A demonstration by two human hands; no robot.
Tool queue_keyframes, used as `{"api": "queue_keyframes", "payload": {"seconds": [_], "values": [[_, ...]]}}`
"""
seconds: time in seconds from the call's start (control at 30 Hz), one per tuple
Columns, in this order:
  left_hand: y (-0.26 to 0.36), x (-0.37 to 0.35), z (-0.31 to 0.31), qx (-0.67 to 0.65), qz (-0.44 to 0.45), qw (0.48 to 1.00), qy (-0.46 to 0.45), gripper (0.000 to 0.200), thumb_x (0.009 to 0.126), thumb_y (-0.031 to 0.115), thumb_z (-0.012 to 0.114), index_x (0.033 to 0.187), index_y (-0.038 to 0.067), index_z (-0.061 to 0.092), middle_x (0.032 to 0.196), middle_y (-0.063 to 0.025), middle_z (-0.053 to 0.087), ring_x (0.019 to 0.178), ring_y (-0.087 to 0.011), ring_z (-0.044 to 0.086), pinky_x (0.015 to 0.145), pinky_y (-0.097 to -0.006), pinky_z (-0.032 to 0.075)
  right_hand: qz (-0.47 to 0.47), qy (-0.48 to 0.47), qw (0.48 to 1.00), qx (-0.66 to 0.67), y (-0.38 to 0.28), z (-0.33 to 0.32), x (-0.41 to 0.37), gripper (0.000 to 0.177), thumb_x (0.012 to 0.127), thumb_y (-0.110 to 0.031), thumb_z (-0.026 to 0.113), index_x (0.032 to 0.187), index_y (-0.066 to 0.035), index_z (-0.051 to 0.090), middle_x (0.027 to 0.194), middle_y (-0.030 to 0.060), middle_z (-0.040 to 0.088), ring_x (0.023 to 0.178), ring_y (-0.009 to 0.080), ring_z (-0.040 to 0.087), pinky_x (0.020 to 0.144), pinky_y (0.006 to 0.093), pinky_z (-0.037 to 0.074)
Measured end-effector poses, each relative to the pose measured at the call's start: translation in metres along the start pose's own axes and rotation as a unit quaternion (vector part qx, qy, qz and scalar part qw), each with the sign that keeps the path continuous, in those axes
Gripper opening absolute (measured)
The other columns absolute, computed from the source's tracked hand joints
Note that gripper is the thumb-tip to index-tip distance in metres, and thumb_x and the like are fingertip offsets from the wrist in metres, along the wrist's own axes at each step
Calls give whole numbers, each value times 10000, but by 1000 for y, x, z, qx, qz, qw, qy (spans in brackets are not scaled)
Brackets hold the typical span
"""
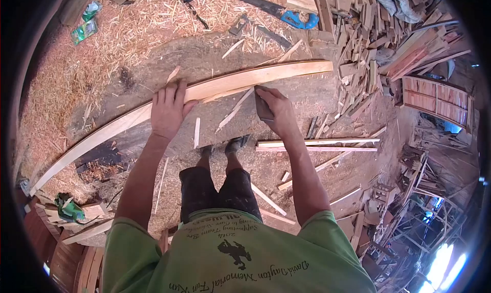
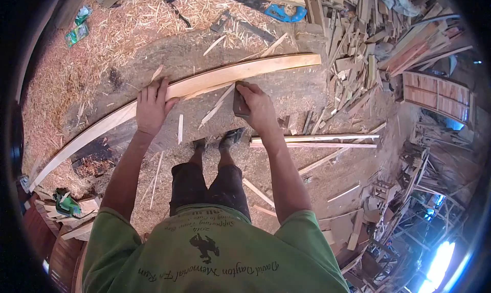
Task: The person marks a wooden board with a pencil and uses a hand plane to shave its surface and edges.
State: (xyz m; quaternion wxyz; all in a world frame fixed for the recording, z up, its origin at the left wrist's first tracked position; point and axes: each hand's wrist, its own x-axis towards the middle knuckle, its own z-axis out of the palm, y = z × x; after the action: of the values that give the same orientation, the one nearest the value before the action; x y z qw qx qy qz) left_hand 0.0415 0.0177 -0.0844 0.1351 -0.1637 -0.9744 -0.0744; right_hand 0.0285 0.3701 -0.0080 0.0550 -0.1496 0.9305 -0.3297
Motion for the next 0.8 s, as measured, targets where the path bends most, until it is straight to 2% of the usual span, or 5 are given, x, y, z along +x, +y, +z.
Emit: {"api": "queue_keyframes", "payload": {"seconds": [0.2,0.47,0.63,0.73,0.8], "values": [[0,1,-1,17,12,999,-31,822,994,545,708,1627,66,496,1372,-115,601,1221,-308,584,1050,-473,464,-7,-37,991,131,-63,42,-15,488,875,60,713,1353,-31,744,1473,206,684,1321,415,700,1100,435,589],[0,3,-10,-14,3,998,-55,798,997,503,723,1615,47,508,1410,-102,613,1248,-286,577,1085,-465,450,-24,-12,987,159,-79,87,-10,496,878,78,703,1361,-26,744,1469,217,678,1379,415,665,1136,424,572],[0,8,-30,-102,-13,992,-69,751,990,379,742,1612,36,499,1423,-129,605,1292,-311,561,1100,-479,448,-37,-45,993,99,-93,78,15,455,864,39,729,1308,-48,769,1377,216,728,1242,389,734,1034,418,608],[-18,9,-38,-242,-24,970,13,637,1004,340,730,1544,52,552,1327,-156,642,1208,-355,612,1037,-498,491,5,-94,993,66,-108,64,44,372,860,-6,752,1225,-61,803,1211,191,790,1084,358,784,948,413,622],[-59,3,-35,-195,-94,976,24,503,1028,354,704,1426,64,600,1239,-167,666,1143,-383,646,977,-525,517,9,-124,991,42,-104,59,66,323,862,-26,757,1177,-65,820,1114,177,811,1000,337,801,909,403,624]]}}
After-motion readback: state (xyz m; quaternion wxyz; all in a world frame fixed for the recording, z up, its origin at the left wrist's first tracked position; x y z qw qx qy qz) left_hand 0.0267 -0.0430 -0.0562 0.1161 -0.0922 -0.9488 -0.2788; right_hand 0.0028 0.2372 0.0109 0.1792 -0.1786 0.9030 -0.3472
